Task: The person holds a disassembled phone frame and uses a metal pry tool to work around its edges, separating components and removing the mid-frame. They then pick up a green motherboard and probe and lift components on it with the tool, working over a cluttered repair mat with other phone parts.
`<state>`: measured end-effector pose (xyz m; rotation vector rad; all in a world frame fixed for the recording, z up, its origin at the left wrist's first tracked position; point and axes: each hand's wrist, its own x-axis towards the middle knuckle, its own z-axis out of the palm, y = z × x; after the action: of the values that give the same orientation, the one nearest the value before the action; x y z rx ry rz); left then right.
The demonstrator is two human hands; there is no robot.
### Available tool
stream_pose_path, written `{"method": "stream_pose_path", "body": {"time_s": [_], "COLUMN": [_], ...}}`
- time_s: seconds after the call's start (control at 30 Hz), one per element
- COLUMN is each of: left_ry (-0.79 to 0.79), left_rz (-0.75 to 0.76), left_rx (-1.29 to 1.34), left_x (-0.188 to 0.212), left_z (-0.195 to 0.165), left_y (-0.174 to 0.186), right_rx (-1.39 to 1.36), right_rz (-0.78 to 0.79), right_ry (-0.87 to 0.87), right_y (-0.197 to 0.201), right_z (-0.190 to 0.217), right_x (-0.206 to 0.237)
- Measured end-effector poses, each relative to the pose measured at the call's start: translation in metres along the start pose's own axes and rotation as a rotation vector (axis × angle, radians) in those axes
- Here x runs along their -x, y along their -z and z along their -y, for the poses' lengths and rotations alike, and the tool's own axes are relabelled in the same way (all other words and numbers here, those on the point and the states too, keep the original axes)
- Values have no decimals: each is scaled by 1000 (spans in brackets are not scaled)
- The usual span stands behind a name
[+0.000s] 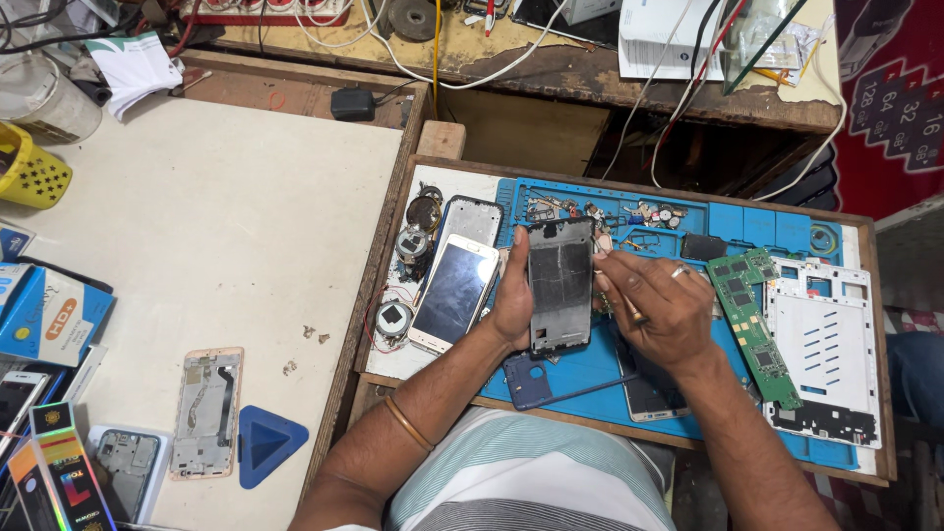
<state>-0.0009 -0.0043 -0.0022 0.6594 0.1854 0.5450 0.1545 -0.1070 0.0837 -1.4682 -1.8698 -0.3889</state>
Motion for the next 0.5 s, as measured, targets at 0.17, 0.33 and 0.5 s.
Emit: {"method": "stream_pose_path", "body": {"time_s": [0.17,0.33,0.5], "left_ry": [-36,-48,-26], "left_rz": [-14,-88,-57], "left_rx": [24,-60,-128], "left_x": [0,-2,-2], "left_z": [-3,-2,-3], "left_y": [-1,-3,-1], "right_rx": [18,35,33], "right_rz": [73,108,98], "right_ry": [-14,-36,-28], "right_y": [0,0,0], "right_z": [8,14,11], "right_x": [13,27,27]}}
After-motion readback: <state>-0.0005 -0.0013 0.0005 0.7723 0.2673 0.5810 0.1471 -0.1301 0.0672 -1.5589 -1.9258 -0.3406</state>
